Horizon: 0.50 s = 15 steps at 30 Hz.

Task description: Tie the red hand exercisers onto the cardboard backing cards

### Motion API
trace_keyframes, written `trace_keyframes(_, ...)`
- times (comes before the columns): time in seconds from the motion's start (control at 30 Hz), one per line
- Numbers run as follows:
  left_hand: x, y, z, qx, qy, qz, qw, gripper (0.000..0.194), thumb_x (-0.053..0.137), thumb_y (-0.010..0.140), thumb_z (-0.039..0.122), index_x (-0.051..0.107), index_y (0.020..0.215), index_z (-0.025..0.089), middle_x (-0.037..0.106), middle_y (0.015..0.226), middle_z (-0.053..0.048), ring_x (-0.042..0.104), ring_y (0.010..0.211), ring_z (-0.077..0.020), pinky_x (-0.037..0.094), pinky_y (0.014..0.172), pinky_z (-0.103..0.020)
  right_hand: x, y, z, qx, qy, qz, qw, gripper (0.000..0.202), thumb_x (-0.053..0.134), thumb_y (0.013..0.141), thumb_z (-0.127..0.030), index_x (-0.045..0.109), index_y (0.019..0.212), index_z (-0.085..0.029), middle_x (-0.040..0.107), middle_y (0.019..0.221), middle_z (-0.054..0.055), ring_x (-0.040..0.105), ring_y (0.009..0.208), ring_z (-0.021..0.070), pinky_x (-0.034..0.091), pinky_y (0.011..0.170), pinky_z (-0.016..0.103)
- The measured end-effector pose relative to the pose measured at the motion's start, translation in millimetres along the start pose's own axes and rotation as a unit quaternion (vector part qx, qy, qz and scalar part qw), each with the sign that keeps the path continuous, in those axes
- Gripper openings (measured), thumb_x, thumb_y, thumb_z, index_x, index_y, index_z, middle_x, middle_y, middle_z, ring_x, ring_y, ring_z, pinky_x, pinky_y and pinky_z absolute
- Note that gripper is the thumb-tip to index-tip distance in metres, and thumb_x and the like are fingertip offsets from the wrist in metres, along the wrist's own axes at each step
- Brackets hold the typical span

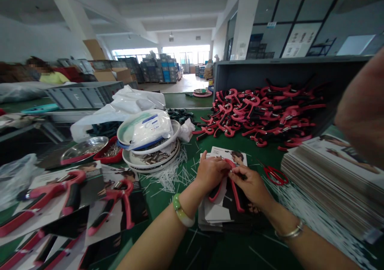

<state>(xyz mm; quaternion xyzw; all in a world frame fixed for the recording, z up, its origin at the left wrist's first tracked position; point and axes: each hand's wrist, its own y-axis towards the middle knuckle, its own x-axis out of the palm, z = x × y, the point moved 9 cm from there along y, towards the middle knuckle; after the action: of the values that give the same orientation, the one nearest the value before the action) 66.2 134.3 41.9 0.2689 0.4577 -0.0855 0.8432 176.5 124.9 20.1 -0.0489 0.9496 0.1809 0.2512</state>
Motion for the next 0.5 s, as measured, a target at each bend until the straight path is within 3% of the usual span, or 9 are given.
trace_keyframes(0.23, -7.5, -8.5, -3.1, 0.012, -0.122, -0.014, 0.992, 0.025, 0.055, 0.083, 0.022, 0.065, 0.105, 0.026, 0.072, 0.1, 0.0, 0.063, 0.094, -0.0169, 0.034, 0.099, -0.04, 10.6, 14.2, 15.1, 0.072, 0.048, -0.08, 0.993, 0.024, 0.059, 0.073, -0.04, 0.062, 0.063, -0.018, 0.058, 0.057, 0.0, 0.054, 0.054, 0.0156, 0.043, 0.053, 0.028)
trace_keyframes(0.33, -8.9, -11.9, -3.5, 0.017, -0.149, -0.021, 0.989, 0.02, 0.058, 0.084, 0.029, 0.066, 0.102, 0.027, 0.072, 0.1, 0.001, 0.063, 0.094, -0.0158, 0.032, 0.102, -0.039, 14.1, 14.5, 16.6, 0.084, 0.034, -0.097, 0.991, 0.022, 0.059, 0.071, -0.038, 0.063, 0.065, -0.018, 0.055, 0.053, -0.002, 0.051, 0.05, 0.0141, 0.041, 0.049, 0.027)
trace_keyframes(0.4, -8.7, -12.2, -5.6, 0.009, -0.122, -0.004, 0.993, 0.014, 0.058, 0.084, 0.028, 0.068, 0.093, 0.028, 0.073, 0.093, 0.003, 0.064, 0.091, -0.0151, 0.029, 0.104, -0.041, 13.2, 13.2, 13.7, 0.065, 0.012, -0.078, 0.995, 0.02, 0.059, 0.072, -0.036, 0.062, 0.065, -0.018, 0.053, 0.052, -0.003, 0.05, 0.048, 0.0135, 0.041, 0.048, 0.026)
trace_keyframes(0.5, -14.2, -13.6, -4.0, 0.017, -0.081, 0.075, 0.994, 0.012, 0.057, 0.085, 0.026, 0.07, 0.086, 0.027, 0.071, 0.098, 0.001, 0.061, 0.094, -0.0155, 0.032, 0.102, -0.04, -0.1, 8.0, 3.9, -0.005, -0.012, 0.026, 1.0, 0.013, 0.06, 0.073, -0.032, 0.063, 0.073, -0.02, 0.061, 0.064, 0.0, 0.057, 0.06, 0.0161, 0.047, 0.057, 0.029)
